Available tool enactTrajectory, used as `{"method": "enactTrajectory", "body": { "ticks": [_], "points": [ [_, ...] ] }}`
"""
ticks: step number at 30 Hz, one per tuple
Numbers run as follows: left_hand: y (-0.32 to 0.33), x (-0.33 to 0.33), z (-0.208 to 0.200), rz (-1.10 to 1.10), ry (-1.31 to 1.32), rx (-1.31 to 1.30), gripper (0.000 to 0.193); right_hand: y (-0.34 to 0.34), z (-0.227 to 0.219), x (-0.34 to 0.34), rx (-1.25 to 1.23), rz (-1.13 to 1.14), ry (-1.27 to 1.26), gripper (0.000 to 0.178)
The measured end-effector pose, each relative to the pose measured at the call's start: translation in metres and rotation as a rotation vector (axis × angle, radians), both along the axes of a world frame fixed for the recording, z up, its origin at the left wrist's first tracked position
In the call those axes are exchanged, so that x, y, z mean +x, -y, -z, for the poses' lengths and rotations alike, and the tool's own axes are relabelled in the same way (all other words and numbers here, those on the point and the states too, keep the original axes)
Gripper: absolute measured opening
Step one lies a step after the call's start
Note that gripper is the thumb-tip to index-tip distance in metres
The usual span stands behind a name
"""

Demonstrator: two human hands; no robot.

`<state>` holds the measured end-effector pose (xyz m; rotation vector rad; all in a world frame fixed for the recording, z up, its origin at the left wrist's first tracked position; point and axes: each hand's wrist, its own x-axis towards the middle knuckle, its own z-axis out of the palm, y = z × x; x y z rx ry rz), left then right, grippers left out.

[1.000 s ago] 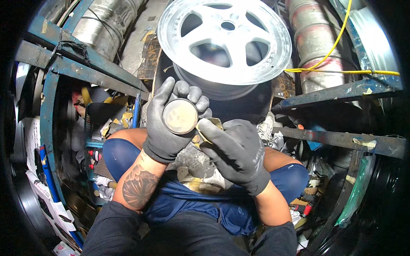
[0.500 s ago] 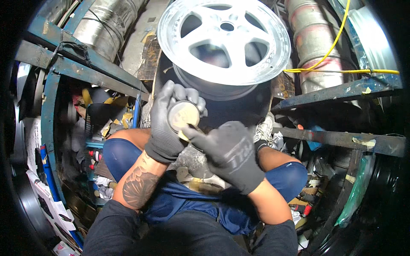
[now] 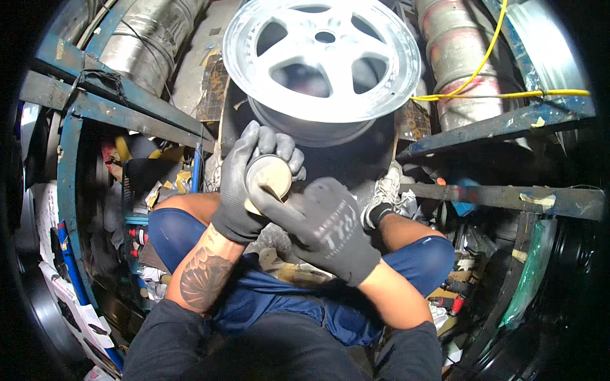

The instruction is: Sanding a car wheel center cap to prepare its surface for finishing.

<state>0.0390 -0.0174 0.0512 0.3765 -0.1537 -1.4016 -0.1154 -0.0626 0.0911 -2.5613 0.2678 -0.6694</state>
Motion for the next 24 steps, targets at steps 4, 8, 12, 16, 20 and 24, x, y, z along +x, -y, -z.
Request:
{"method": "enactTrajectory", "body": {
  "ticks": [4,8,12,16,20,24],
  "points": [
    [0.004,-0.011,-0.008,-0.127,0.049,0.011,0.031,0.02,0.009,-0.011,-0.049,0.178,-0.028,0.058],
    [0.0,0.004,-0.007,-0.035,0.051,0.006,0.032,0.0,-0.002,0.002,-0.022,0.027,-0.088,0.065],
    [0.009,-0.013,-0.011,-0.116,-0.02,0.029,0.035,0.022,0.011,-0.01,-0.027,0.17,-0.037,0.059],
    [-0.004,0.004,-0.004,-0.068,0.115,0.063,0.038,-0.001,0.005,-0.002,-0.023,0.06,-0.047,0.05],
    [0.001,0.016,-0.013,-0.056,-0.009,-0.044,0.039,0.013,0.017,-0.026,0.238,0.326,0.105,0.031],
    [-0.008,0.011,-0.008,-0.047,-0.04,0.022,0.039,0.009,0.006,-0.025,0.577,0.384,0.234,0.032]
  ]
}}
